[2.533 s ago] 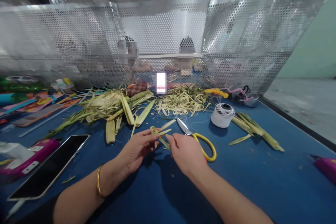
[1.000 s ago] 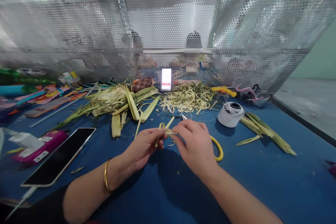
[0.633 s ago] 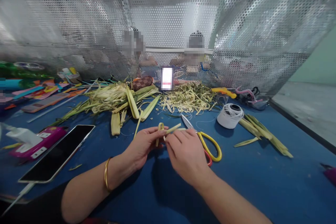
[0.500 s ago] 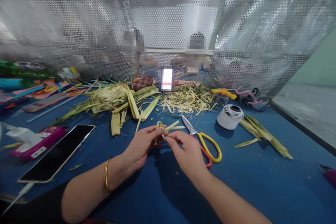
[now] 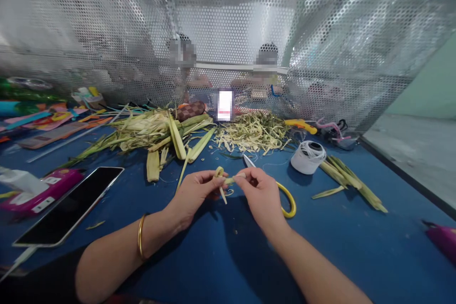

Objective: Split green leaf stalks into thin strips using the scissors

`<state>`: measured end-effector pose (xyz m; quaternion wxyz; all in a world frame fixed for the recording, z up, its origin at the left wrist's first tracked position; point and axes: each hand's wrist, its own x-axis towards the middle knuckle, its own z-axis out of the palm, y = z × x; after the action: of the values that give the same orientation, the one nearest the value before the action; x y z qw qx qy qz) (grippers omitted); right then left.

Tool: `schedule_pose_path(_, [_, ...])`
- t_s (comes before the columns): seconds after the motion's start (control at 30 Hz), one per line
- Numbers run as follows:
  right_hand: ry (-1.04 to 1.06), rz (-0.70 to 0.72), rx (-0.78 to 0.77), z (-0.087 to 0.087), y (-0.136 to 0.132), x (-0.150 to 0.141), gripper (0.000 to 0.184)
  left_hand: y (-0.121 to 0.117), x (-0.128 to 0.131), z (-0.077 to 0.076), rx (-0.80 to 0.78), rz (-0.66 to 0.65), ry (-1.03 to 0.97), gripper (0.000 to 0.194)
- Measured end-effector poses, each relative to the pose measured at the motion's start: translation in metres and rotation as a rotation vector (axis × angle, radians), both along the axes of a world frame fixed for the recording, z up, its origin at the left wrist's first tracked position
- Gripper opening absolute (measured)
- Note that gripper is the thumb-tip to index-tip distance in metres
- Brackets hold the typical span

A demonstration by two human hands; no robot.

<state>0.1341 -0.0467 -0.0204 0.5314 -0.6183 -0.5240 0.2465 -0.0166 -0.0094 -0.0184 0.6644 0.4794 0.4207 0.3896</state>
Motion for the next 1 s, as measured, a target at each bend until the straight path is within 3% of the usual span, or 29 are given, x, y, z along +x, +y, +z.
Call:
schedule_pose_path(0.13, [-0.233,-0.059,0.194,0.002,0.001,0.004,0.018,-0.002,0.001,0.001,0.059,-0.122,0.029,0.029])
schedule_pose_path(0.2, [-0.271,-0.032,0.191,0.001,0.002,0.004,0.017,-0.003,0.001,0.002,0.101,-0.172,0.032,0.027])
schedule_pose_path(0.3, [-0.131,0.082,0.003,-0.002,0.002,0.003,0.02,-0.001,0.001,0.004,0.108,-0.164,0.01,0.028])
schedule_pose_path(0.4, [-0.028,0.154,-0.119,0.0,0.0,0.001,0.022,0.003,-0.001,0.002,0.017,-0.098,-0.033,0.031])
schedule_pose_path(0.63, [0.122,0.183,0.036,0.012,-0.006,-0.008,0.015,0.003,-0.001,0.002,-0.073,-0.08,-0.074,0.031])
schedule_pose_path(0.77, [0.272,0.156,0.057,0.01,-0.004,-0.009,0.015,-0.001,0.0,0.005,-0.039,-0.105,-0.076,0.035])
schedule_pose_path(1.0, [0.269,0.114,0.102,0.006,-0.002,-0.008,0.023,-0.003,0.001,0.007,-0.016,-0.074,-0.06,0.033])
